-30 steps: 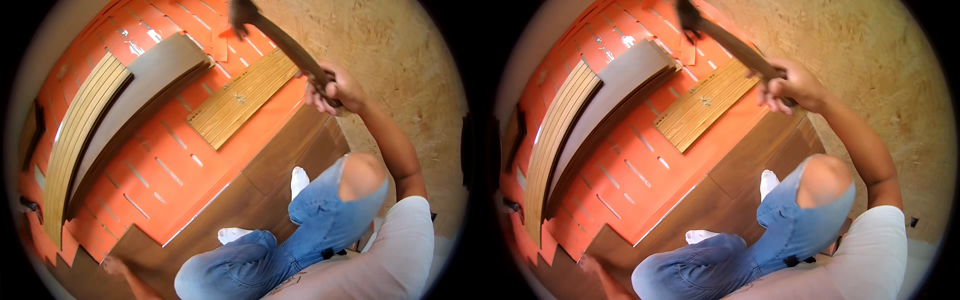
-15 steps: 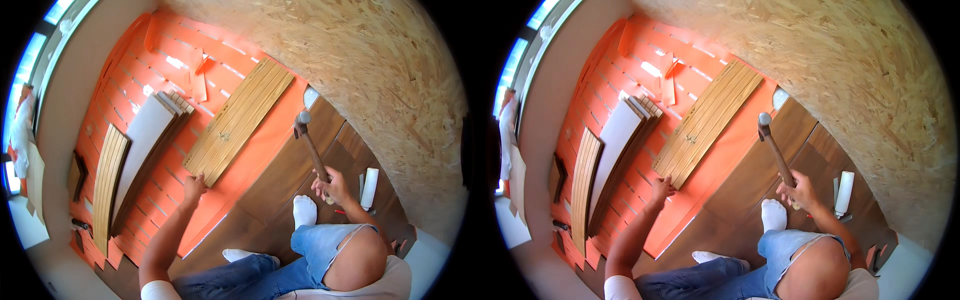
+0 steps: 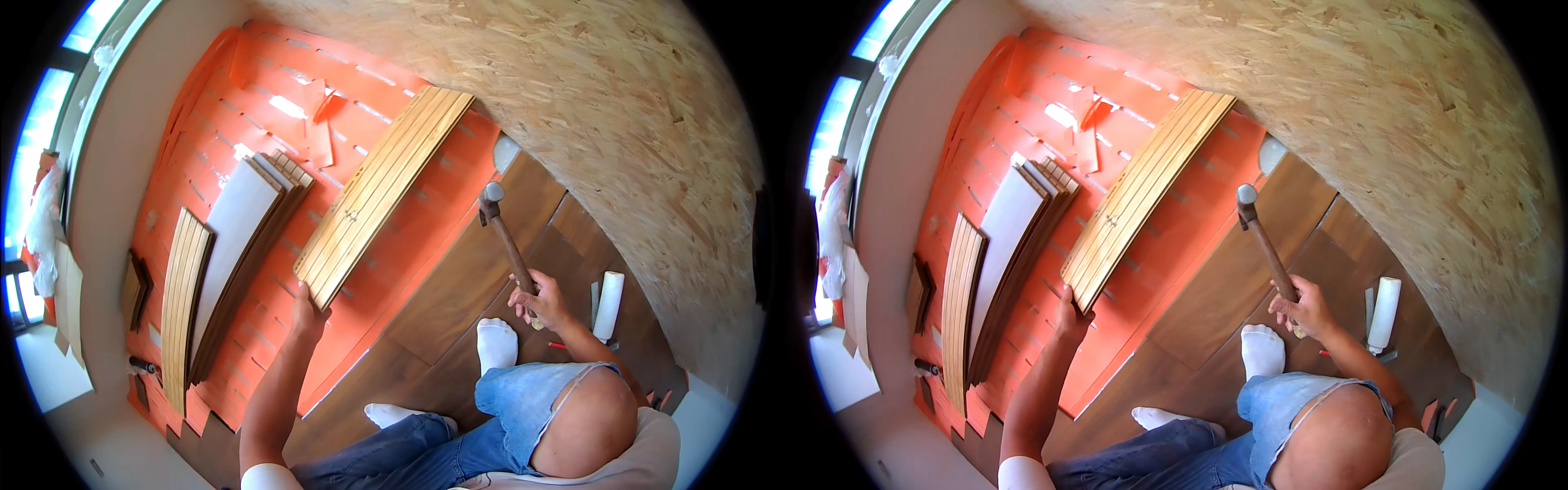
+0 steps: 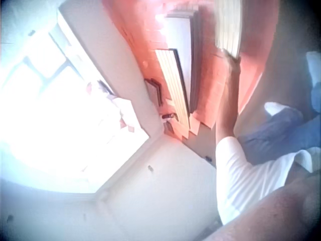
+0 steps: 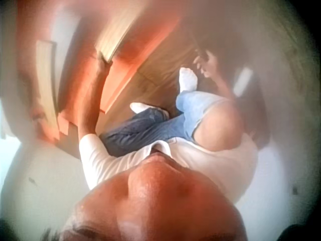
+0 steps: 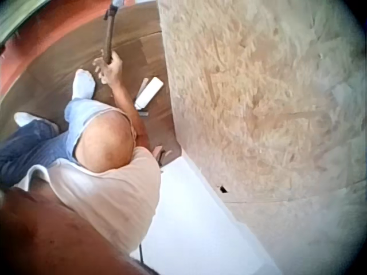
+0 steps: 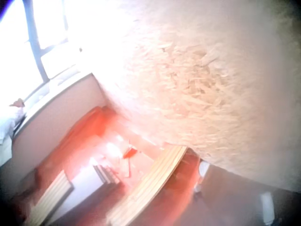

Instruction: The person installs wooden floorboards by applying glue to the edges, placing the boards onto the underlayment, tapping them into alignment with a hammer, and wiping away excess adhesive with a blue cloth.

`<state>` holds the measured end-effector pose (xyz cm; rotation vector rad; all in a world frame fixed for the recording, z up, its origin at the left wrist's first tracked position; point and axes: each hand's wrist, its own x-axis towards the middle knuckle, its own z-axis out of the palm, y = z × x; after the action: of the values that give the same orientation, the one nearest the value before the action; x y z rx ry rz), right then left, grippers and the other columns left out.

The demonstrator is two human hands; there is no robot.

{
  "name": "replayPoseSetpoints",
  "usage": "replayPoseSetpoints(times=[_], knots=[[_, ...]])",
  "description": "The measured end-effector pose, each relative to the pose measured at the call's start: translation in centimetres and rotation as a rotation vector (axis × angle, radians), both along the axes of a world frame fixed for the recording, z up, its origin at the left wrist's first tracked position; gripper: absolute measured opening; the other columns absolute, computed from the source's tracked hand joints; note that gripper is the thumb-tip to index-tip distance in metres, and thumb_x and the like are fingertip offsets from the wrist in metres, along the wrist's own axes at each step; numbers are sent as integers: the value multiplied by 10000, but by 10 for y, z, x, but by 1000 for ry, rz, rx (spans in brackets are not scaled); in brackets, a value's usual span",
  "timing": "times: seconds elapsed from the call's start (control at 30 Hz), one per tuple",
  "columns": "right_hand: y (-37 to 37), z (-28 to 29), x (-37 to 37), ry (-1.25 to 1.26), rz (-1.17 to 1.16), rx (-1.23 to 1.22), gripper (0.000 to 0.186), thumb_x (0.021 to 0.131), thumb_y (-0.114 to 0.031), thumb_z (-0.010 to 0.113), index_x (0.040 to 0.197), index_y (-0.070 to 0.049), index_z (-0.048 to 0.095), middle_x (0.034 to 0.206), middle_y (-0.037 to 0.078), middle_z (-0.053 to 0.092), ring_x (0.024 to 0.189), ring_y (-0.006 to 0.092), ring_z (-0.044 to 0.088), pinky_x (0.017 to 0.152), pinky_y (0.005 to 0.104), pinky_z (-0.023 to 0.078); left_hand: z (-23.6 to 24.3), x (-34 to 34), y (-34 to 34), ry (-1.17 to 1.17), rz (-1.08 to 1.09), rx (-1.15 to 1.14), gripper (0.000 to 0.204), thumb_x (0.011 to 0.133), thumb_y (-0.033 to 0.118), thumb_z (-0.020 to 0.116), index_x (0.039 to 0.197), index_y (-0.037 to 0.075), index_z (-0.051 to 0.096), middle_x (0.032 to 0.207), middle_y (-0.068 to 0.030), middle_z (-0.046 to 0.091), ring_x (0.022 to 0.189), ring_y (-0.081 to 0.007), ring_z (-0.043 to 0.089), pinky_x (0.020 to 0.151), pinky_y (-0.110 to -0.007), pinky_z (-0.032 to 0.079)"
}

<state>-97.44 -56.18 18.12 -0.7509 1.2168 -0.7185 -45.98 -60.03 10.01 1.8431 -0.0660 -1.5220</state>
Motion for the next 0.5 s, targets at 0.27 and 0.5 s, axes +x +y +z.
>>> replayPoseSetpoints(times=[0.27, 0.5], knots=[[-4, -8, 14, -25, -10, 10, 766, 841, -434, 855, 1297, 80, 517, 793, 107, 686, 581, 120, 634, 457, 239, 487, 87, -27, -6, 279, -33, -411, 664, 1051, 640, 356, 1501, 157, 428, 1453, -82, 555, 1262, -262, 603, 875, -483, 598], [-9, -8, 24, -59, 7, 16, 785, 841, -454, 845, 1303, 84, 508, 779, 99, 687, 571, 114, 626, 457, 237, 482, 148, -27, -38, 462, -147, -574, 714, 1031, 638, 435, 1552, 155, 370, 1527, -99, 482, 1363, -313, 524, 1089, -485, 493]])
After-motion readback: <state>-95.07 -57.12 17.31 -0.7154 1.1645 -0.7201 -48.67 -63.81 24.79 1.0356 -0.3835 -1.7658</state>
